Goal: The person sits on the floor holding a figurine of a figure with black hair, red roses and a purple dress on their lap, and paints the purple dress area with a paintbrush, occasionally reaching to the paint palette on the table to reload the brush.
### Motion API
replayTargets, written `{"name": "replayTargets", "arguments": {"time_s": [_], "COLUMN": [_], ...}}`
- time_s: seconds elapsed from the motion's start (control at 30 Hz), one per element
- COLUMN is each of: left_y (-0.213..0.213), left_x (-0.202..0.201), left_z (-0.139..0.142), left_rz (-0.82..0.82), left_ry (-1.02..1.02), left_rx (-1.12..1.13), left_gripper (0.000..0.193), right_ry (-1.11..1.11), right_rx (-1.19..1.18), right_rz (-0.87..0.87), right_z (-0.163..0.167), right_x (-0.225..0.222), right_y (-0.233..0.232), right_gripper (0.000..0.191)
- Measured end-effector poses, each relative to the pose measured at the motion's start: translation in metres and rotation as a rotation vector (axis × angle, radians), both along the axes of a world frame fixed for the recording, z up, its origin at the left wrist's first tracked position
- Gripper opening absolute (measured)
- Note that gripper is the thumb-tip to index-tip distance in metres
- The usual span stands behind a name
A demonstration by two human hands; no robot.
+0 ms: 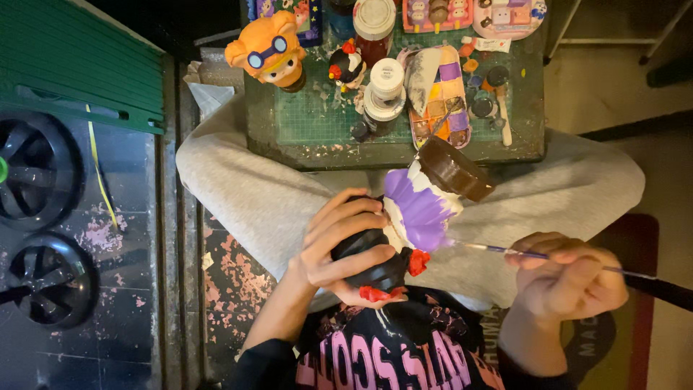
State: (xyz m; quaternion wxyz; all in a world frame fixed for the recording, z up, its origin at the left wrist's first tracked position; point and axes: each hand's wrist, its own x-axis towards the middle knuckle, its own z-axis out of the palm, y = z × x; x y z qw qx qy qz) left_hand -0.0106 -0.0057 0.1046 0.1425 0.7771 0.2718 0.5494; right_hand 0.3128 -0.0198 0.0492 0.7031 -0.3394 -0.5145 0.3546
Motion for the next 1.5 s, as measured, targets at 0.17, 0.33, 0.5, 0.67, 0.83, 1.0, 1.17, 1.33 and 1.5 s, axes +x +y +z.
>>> {"name": "replayTargets", "arguments": {"time_s": [0.17, 0.33, 0.5, 0.67, 0.83, 1.0, 1.17, 1.33, 1.5], "left_y": [-0.004, -0.003, 0.001, 0.001, 0.004, 0.005, 0.002, 0.003, 0.001], "left_x": [-0.004, -0.007, -0.009, -0.009, -0.009, -0.005, -0.006, -0.005, -0.008], "left_z": [0.01, 0.016, 0.018, 0.019, 0.019, 0.013, 0.007, 0.007, 0.012], "left_rz": [0.064, 0.112, 0.117, 0.135, 0.121, 0.15, 0.158, 0.151, 0.147], "left_ry": [0.13, 0.249, 0.262, 0.352, 0.334, 0.339, 0.323, 0.334, 0.367], "left_rx": [0.016, 0.057, 0.095, 0.147, 0.209, 0.284, 0.272, 0.283, 0.261], "left_gripper": [0.05, 0.046, 0.039, 0.025, 0.029, 0.03, 0.031, 0.034, 0.034], "right_ry": [-0.021, -0.298, -0.175, -0.157, -0.167, -0.244, -0.218, -0.052, 0.188], "right_rx": [0.259, 0.228, 0.272, 0.348, 0.327, 0.521, 0.413, 0.115, -0.105], "right_rz": [-0.054, -0.116, 0.046, 0.041, 0.366, -0.038, -0.05, -0.169, -0.149], "right_z": [0.017, 0.028, 0.019, 0.026, 0.056, 0.034, 0.019, 0.014, 0.029], "right_x": [-0.01, -0.013, -0.005, -0.013, -0.005, -0.016, 0.013, 0.004, -0.005], "right_y": [0.007, 0.0, 0.0, 0.006, 0.02, 0.018, 0.016, 0.005, -0.001], "right_gripper": [0.026, 0.034, 0.034, 0.024, 0.024, 0.023, 0.024, 0.03, 0.038]}}
